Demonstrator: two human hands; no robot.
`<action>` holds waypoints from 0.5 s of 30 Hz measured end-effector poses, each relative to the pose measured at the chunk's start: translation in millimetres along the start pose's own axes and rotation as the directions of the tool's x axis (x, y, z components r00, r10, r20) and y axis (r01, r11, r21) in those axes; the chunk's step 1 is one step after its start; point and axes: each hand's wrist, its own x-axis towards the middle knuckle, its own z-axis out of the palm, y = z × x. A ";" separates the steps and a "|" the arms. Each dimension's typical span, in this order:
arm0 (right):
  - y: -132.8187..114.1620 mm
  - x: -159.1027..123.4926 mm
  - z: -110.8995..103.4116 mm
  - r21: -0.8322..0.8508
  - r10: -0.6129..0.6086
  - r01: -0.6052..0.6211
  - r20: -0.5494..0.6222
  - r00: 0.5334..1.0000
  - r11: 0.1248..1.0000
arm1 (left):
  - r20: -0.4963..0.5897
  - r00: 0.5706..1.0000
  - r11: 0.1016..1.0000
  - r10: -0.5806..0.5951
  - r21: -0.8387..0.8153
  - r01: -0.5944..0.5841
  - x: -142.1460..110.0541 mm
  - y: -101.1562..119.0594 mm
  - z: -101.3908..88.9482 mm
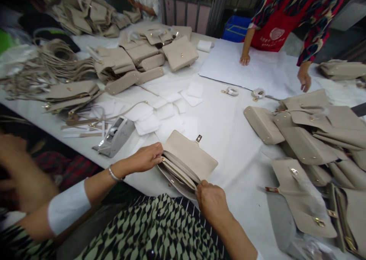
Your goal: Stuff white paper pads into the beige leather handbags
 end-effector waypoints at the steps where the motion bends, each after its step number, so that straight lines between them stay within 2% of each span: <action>1: -5.6 3.2 -5.8 -0.020 0.013 -0.013 -0.001 1.000 1.000 | -0.006 1.000 1.000 -0.010 -0.017 0.010 -1.4 2.1 3.3; 3: -19.4 14.8 -17.4 -0.035 0.016 -0.018 -0.057 0.998 0.999 | -0.008 1.000 0.999 -0.022 -0.037 0.022 -3.2 5.8 8.5; 6: -41.5 45.1 -30.6 -0.004 -0.068 0.068 -0.129 0.989 0.998 | 0.010 1.000 0.998 -0.004 -0.060 0.005 -4.3 6.4 11.9; 11: -58.7 90.7 -35.4 0.053 -0.170 0.168 0.023 0.985 0.984 | -0.009 0.999 0.992 0.031 -0.125 -0.032 -14.8 -4.3 19.1; 15: -67.5 91.3 -23.4 0.009 -0.284 0.284 0.058 0.957 0.959 | -0.049 0.999 0.977 0.015 -0.211 -0.025 -32.0 -8.9 35.9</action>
